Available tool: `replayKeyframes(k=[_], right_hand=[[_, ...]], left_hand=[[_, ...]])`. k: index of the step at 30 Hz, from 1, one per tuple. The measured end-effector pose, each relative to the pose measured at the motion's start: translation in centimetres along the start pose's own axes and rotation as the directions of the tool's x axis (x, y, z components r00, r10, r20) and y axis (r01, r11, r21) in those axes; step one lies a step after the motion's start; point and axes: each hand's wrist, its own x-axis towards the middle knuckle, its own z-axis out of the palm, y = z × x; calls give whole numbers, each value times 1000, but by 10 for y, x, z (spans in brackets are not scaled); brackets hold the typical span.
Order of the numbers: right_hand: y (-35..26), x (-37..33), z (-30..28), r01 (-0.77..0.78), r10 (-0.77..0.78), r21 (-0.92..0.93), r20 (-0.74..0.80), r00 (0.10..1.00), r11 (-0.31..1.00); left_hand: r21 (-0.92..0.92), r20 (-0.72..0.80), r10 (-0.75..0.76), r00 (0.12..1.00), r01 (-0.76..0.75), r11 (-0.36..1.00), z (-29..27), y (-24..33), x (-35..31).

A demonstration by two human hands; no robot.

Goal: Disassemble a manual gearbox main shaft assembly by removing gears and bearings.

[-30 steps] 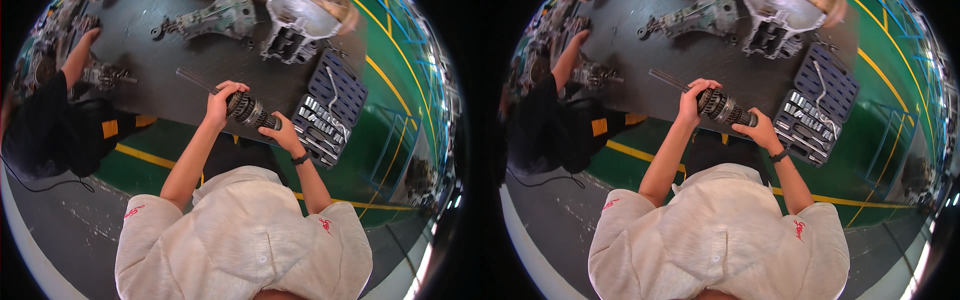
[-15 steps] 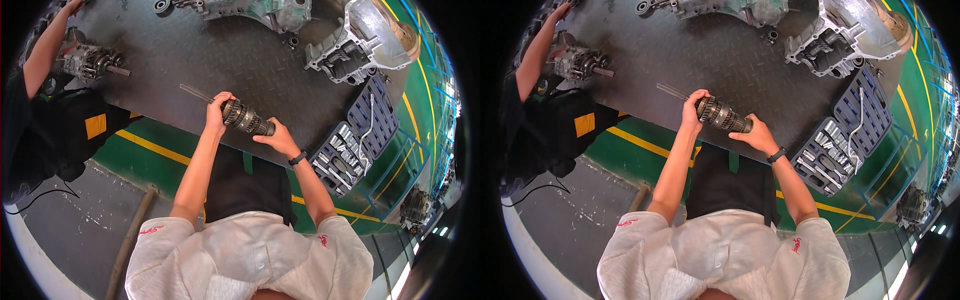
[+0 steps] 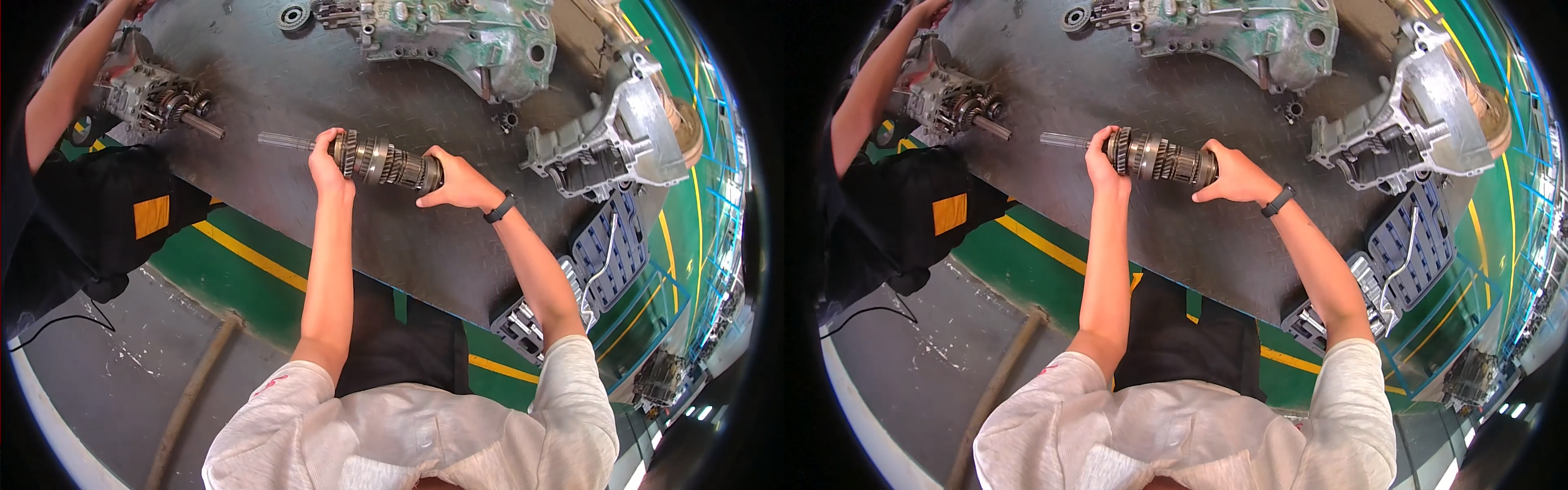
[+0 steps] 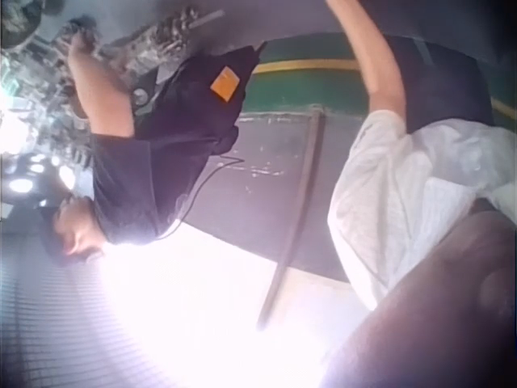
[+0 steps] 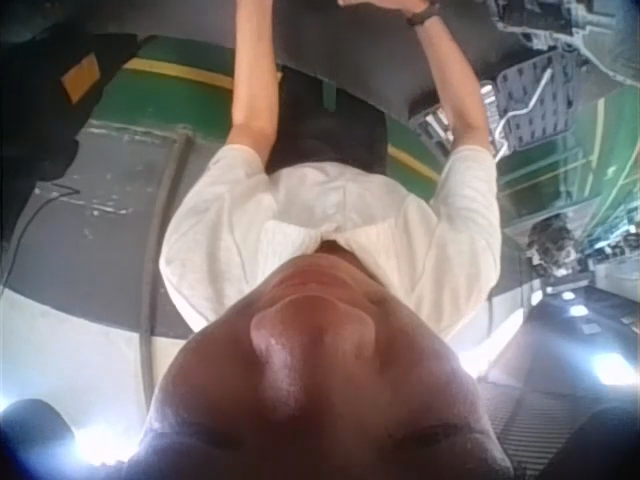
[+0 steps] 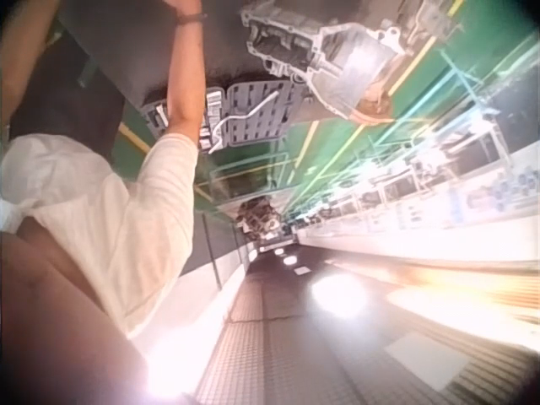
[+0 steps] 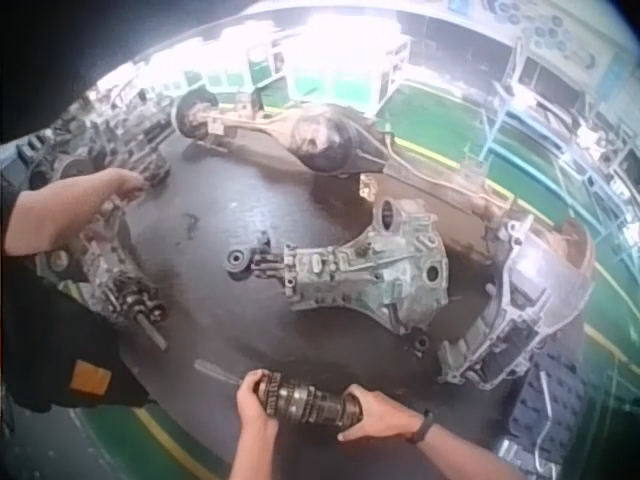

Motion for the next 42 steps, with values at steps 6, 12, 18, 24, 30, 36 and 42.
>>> replayKeyframes(k=[6, 12, 18, 24, 30, 36, 42], right_hand=[[-8, 34, -20, 16, -18, -48, -47, 999, 999], [-16, 50, -40, 68, -90, -205, -98, 991, 976], [-25, 59, -51, -14, -28, -358, -112, 993, 934], [-28, 56, -50, 109, -202, -458, -159, 966, 882], [-25, 47, -42, 158, -347, -551, -258, 902, 819], [-23, 47, -36, 153, -351, -534, -293, 889, 832], [-19, 40, -34, 98, -344, -586, -325, 881, 804]], left_hand=[[-19, -95, 103, 990, -105, 994, 12, 2, 26], [-6, -248, 229, 941, -238, 971, 40, 3, 21], [120, -325, 235, 916, -206, 971, 55, 6, 15], [165, -396, 289, 872, -242, 956, 48, -1, 27], [305, -356, 307, 883, -201, 931, 32, -4, 33], [482, -356, 411, 840, -212, 850, 20, -2, 42], [487, -332, 323, 886, -132, 863, 39, 10, 21]])
